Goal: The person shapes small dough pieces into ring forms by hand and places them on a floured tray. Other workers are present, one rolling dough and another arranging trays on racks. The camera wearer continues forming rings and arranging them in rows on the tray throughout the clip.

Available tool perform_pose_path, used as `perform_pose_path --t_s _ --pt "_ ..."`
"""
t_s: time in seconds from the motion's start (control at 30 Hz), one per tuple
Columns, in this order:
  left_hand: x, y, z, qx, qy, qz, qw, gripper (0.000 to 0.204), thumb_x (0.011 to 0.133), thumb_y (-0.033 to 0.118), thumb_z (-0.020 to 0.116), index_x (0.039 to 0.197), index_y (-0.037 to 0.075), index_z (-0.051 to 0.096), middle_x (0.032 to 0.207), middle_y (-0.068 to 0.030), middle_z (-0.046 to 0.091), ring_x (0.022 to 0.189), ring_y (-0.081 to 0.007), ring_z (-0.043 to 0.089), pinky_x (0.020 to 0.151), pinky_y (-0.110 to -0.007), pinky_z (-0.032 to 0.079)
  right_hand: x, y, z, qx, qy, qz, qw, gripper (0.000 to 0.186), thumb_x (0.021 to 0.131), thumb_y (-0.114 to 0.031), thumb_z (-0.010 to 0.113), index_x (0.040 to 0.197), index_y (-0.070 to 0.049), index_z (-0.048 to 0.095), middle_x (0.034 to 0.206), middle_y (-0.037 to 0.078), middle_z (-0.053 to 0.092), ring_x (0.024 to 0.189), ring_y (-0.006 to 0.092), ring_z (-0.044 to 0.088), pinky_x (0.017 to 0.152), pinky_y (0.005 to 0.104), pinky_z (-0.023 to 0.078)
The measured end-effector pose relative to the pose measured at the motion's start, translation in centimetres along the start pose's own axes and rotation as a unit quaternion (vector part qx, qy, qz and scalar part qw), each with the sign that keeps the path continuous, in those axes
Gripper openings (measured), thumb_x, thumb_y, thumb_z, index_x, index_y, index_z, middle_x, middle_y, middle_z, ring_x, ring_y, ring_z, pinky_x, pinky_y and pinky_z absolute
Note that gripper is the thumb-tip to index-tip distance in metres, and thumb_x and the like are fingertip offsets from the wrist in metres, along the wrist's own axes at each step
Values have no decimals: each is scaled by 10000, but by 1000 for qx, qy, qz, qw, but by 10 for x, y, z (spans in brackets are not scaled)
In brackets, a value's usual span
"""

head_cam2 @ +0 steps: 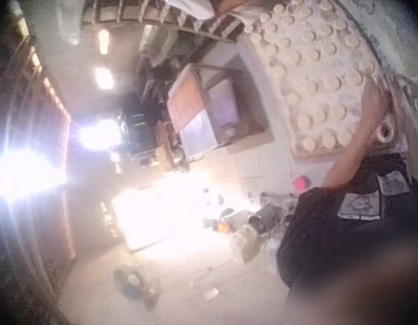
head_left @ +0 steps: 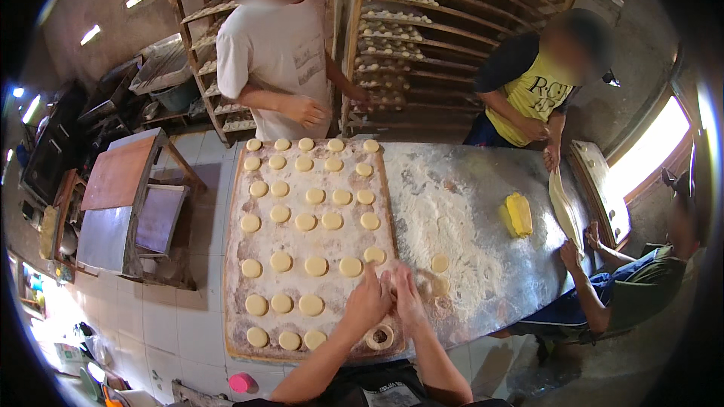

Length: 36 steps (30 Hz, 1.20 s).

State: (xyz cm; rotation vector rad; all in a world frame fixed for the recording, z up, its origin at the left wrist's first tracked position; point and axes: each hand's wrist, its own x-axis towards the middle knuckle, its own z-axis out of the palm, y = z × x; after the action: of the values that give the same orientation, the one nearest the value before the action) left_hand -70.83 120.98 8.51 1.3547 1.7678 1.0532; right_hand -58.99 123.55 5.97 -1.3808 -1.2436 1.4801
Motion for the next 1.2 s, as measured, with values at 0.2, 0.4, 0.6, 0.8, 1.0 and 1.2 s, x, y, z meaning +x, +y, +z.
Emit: perform_pose_path --t_s 0.2,0.4,0.6,0.8,1.0,1.2 --pt "3 -26 -19 258 -19 -17 966 536 930 338 605 1329 27 427 1151 -251 533 1089 -422 529 919 -550 356 -3 -3 -19 -324 -6 -19 946 833 908 -420 629 1537 -98 188 1210 270 580 1160 422 569 1004 507 419" --pt "-12 -40 -16 291 -64 10 955 614 847 309 697 1334 50 428 1105 -223 545 1042 -409 547 879 -534 379 -11 -6 -5 -505 -48 -28 862 856 826 -310 680 1526 -139 217 1331 287 484 1231 476 483 1013 597 379" --pt "-11 -40 -13 291 -47 5 955 699 827 316 727 1383 59 391 1131 -220 532 1064 -403 539 884 -528 376 -12 1 -17 -442 -29 -42 896 797 812 -271 708 1484 -92 318 1276 239 544 1216 441 497 1023 572 389" --pt "-11 -24 -9 275 -24 -3 961 665 854 318 694 1374 35 391 1156 -224 525 1092 -411 533 898 -551 382 0 18 -92 -506 184 -113 835 407 832 -214 704 1175 -36 577 1084 190 613 1057 371 576 892 500 455" --pt "-14 -5 54 100 -64 70 990 468 956 286 590 1298 -7 465 985 -238 642 914 -402 640 805 -451 516 10 15 -127 -487 40 -70 870 371 808 -205 749 1076 -18 573 1056 165 601 938 337 623 798 441 503" --pt "-23 29 83 -33 -152 14 988 364 952 284 660 1130 -31 621 905 -179 723 831 -259 720 748 -343 550 -16 -15 -155 -66 -72 -16 995 303 847 -14 717 1064 -14 506 975 84 574 877 153 615 717 296 513"
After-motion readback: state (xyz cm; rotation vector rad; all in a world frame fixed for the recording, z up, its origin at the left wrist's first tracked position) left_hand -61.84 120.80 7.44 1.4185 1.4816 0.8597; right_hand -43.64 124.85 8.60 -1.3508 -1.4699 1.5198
